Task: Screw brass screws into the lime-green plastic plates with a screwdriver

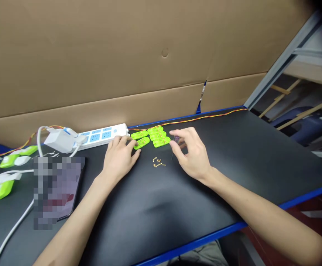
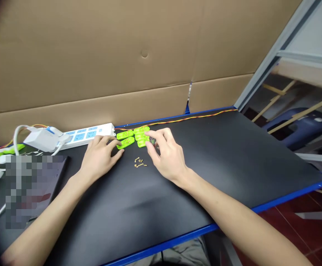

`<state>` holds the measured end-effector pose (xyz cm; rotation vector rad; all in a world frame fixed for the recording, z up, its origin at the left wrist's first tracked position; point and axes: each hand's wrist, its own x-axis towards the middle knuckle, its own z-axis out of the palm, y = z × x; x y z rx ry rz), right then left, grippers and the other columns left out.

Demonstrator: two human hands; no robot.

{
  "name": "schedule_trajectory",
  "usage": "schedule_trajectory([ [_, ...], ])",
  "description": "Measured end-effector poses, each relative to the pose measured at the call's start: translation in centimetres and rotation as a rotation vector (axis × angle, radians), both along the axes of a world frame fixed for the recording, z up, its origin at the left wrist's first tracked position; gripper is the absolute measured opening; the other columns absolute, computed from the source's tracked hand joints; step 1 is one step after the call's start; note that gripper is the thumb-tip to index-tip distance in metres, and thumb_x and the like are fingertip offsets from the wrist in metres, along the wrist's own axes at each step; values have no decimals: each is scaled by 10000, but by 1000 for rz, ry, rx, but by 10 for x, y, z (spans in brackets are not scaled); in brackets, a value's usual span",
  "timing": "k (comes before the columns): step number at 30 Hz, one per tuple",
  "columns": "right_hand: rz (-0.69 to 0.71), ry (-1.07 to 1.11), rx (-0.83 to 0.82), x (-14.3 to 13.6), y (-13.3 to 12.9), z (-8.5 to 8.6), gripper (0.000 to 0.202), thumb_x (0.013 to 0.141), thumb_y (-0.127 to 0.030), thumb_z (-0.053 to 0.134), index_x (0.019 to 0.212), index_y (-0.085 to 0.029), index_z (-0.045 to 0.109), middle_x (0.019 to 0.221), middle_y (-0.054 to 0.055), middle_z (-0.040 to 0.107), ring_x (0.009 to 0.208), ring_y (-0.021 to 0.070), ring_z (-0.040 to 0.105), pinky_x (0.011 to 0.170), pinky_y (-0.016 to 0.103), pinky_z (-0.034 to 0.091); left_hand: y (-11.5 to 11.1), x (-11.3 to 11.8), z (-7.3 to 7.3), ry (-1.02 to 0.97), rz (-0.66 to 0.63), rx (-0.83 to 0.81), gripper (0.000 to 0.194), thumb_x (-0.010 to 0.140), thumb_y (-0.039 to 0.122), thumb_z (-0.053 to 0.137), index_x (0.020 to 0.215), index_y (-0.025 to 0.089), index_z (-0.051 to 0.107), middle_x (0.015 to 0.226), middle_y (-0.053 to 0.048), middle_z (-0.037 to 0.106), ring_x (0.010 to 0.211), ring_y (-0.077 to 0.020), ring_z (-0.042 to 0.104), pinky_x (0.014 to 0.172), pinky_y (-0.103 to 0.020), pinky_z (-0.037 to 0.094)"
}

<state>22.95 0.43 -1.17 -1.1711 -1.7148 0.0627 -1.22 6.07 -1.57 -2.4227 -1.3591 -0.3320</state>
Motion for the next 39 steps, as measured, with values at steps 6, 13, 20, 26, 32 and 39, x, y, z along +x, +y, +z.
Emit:
schedule_trajectory([
  [6,7,-8,-33,0,-1,0,253,909,-274,575,1157,-225,575,1024,43,559,729,101,626,656,263,588,-13,-1,6,-101,-19,-157,156,892,339,567,858,198,623,918,-67,683,967,-291,518,839,-435,398],
  [13,104,61,82,2,1,0,327,918,-190,559,1234,-270,553,959,32,566,768,116,616,696,287,604,-53,8,24,-394,-248,-288,106,866,299,622,892,197,615,990,-29,681,956,-214,505,864,-358,427],
  [20,279,192,235,-4,-8,1,567,835,-93,649,1337,-297,485,930,24,590,733,118,607,621,273,607,-81,19,9,-389,-393,-507,125,870,295,628,962,213,647,983,-32,668,948,-205,510,872,-352,441],
  [26,349,172,240,-10,-15,3,554,808,-35,652,1300,-256,525,902,25,621,763,118,633,620,241,607,-83,24,1,-378,-388,-513,234,874,266,605,1096,204,646,1003,-52,647,950,-217,497,861,-371,447],
  [32,338,47,281,-13,-15,10,442,820,-62,648,1234,-194,566,879,51,669,727,123,628,607,235,594,-84,26,1,-354,-389,-503,272,886,254,575,1146,206,641,1007,-59,626,930,-218,484,849,-382,446],
  [39,326,34,311,-13,-16,10,420,817,-55,652,1212,-174,572,886,62,671,742,122,626,630,238,587,-83,25,0,-349,-391,-506,268,883,258,578,1138,208,645,1007,-59,627,926,-216,484,842,-380,443],
])
